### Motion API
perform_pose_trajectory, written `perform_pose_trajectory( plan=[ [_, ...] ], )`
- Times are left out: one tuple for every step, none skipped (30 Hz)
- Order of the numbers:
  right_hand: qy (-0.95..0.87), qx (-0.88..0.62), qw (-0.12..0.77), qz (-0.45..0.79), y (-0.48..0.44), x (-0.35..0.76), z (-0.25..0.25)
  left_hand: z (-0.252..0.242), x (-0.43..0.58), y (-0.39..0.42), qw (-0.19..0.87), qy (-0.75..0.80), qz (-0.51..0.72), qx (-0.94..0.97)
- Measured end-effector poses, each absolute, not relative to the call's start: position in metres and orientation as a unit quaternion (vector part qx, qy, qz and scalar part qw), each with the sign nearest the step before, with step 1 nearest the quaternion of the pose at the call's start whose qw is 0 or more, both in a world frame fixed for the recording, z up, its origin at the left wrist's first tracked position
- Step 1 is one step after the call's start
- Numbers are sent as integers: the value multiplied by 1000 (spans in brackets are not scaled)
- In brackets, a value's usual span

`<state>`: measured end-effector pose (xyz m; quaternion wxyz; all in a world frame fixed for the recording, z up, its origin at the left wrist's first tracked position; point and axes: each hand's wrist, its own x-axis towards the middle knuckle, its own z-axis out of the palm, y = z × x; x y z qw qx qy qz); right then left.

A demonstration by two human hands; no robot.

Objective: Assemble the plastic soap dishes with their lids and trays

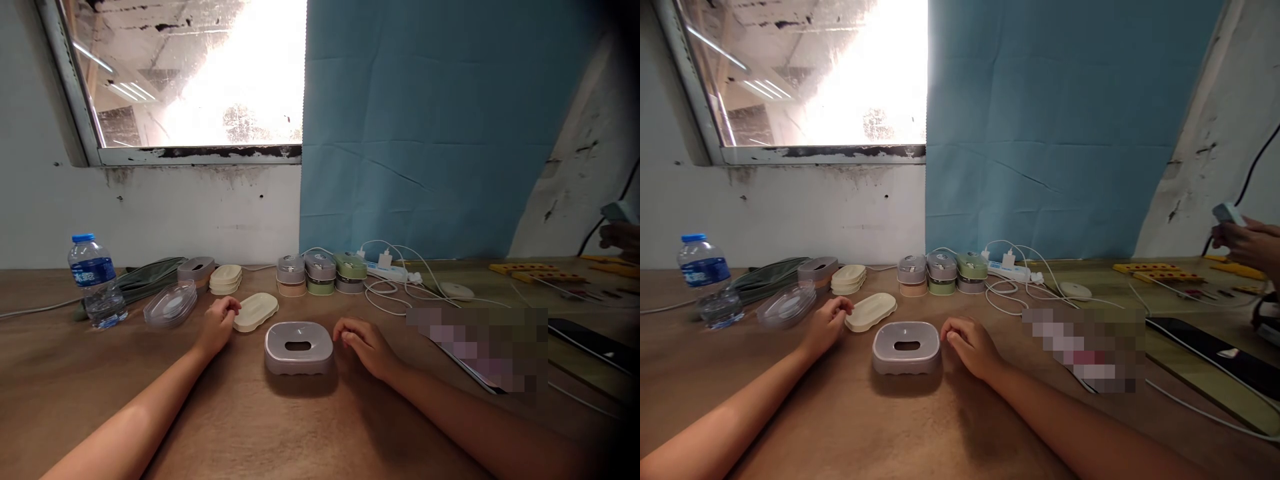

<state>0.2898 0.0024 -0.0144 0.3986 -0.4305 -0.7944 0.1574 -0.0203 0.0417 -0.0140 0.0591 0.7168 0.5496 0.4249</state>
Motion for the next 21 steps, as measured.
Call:
perform_pose_trajectory(
  plan=[
    [-794,-431,399,158,2,290,-14,-15,-19,41,46,538,388,747],
    [-793,-432,399,158,2,289,-14,-16,-17,40,35,526,347,776],
    [-792,-433,400,157,2,289,-14,-17,-16,40,30,518,308,798],
    [-793,-433,399,156,2,289,-13,-19,-14,40,30,514,275,812],
    [-793,-433,399,155,2,289,-13,-20,-14,40,36,516,252,818],
    [-793,-433,399,154,2,289,-12,-21,-13,41,43,521,239,819],
    [-794,-433,399,152,2,288,-12,-22,-14,42,49,527,234,815],
    [-795,-432,399,150,2,288,-12,-22,-14,42,53,533,238,810],
    [-796,-428,401,148,2,288,-12,-22,-14,43,54,537,249,804],
    [-798,-422,405,145,2,288,-12,-21,-15,43,49,537,268,798],
    [-799,-413,414,141,2,288,-12,-20,-15,43,43,534,295,791],
    [-799,-402,426,133,2,288,-13,-18,-15,42,36,528,328,783],
    [-800,-391,439,122,2,288,-13,-16,-15,41,31,515,362,776],
    [-799,-382,452,106,1,289,-13,-14,-14,38,30,497,392,774],
    [-799,-372,464,87,1,289,-13,-12,-12,35,31,471,414,778],
    [-799,-363,474,68,0,290,-14,-10,-11,32,36,442,426,788],
    [-801,-353,481,50,-1,290,-14,-8,-8,28,43,411,427,804],
    [-804,-342,485,35,-1,291,-13,-7,-5,24,53,381,418,823],
    [-809,-331,485,25,-2,292,-13,-5,-2,20,64,354,402,842],
    [-817,-319,480,18,-3,293,-13,-4,1,17,75,332,382,859],
    [-827,-308,469,15,-3,293,-13,-4,5,14,86,312,358,876]
  ],
)
